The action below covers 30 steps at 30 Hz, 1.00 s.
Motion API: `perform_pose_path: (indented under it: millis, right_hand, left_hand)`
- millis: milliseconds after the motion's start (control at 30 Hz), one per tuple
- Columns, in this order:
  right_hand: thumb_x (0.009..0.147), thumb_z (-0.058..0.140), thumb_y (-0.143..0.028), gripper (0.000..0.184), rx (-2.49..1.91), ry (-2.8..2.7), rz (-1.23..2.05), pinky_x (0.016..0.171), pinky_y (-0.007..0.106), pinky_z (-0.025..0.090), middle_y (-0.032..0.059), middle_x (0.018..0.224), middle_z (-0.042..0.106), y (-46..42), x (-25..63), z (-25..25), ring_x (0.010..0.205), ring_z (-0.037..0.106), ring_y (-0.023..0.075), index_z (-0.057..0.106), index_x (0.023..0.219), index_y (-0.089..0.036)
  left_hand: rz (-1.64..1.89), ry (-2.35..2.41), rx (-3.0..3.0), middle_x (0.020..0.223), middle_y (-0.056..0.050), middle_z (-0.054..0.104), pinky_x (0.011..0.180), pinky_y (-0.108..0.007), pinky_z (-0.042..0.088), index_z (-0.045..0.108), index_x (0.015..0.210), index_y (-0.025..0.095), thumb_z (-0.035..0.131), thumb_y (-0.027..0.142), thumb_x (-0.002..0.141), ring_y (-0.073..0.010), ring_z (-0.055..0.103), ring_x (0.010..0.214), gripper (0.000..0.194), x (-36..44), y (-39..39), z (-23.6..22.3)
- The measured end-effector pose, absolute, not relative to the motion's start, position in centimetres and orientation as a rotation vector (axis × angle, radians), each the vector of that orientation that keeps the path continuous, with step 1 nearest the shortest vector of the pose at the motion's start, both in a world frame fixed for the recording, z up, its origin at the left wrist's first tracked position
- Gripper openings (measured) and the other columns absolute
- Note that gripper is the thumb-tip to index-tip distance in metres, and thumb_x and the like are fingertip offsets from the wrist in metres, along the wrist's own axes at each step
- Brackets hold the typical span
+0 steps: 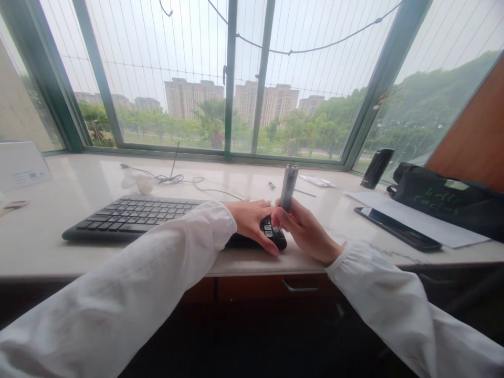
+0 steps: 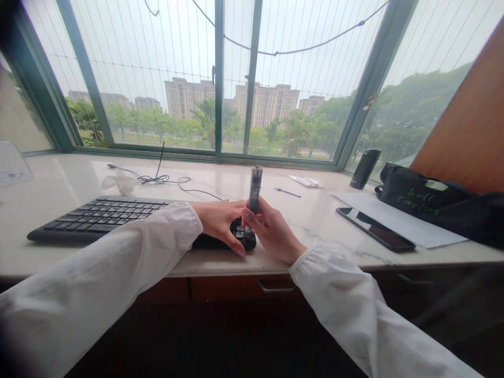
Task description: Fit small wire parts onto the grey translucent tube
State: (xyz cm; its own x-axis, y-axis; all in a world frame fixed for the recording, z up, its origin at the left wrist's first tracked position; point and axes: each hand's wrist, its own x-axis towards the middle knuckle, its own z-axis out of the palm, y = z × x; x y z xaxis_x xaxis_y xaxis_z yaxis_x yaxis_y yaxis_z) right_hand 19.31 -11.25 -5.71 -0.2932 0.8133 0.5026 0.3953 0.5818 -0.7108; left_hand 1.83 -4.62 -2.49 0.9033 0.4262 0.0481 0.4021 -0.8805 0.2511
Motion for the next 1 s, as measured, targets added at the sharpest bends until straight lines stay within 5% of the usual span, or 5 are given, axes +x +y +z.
perform_pose_path:
  millis: [233, 1000]
  right_hand:
    - [0.097, 0.041, -0.048, 0.029, -1.129, -1.884, 0.261, 0.063, 0.028, 0.041, -0.0014, 0.069, 0.055, -11.56, 18.52, -5.51, 0.062, 0.051, 0.0157, 0.045, 0.082, -0.024]
    - [0.098, 0.044, -0.042, 0.019, -1.089, -2.017, 0.142, 0.063, 0.028, 0.043, 0.0006, 0.073, 0.058, -10.96, 18.7, -5.76, 0.063, 0.056, 0.0179, 0.045, 0.095, -0.023]
  left_hand:
    - [0.117, 0.774, 2.808, 0.123, -0.008, 0.055, 0.101, -0.038, 0.04, 0.059, 0.12, 0.023, 0.069, 0.079, 0.056, -0.0312, 0.053, 0.114, 0.086, 1.86, -4.66, -2.61]
    - [0.132, 0.699, 2.836, 0.141, -0.009, 0.045, 0.109, -0.039, 0.033, 0.047, 0.138, 0.025, 0.069, 0.077, 0.059, -0.0335, 0.044, 0.128, 0.097, 1.83, -4.3, -2.84]
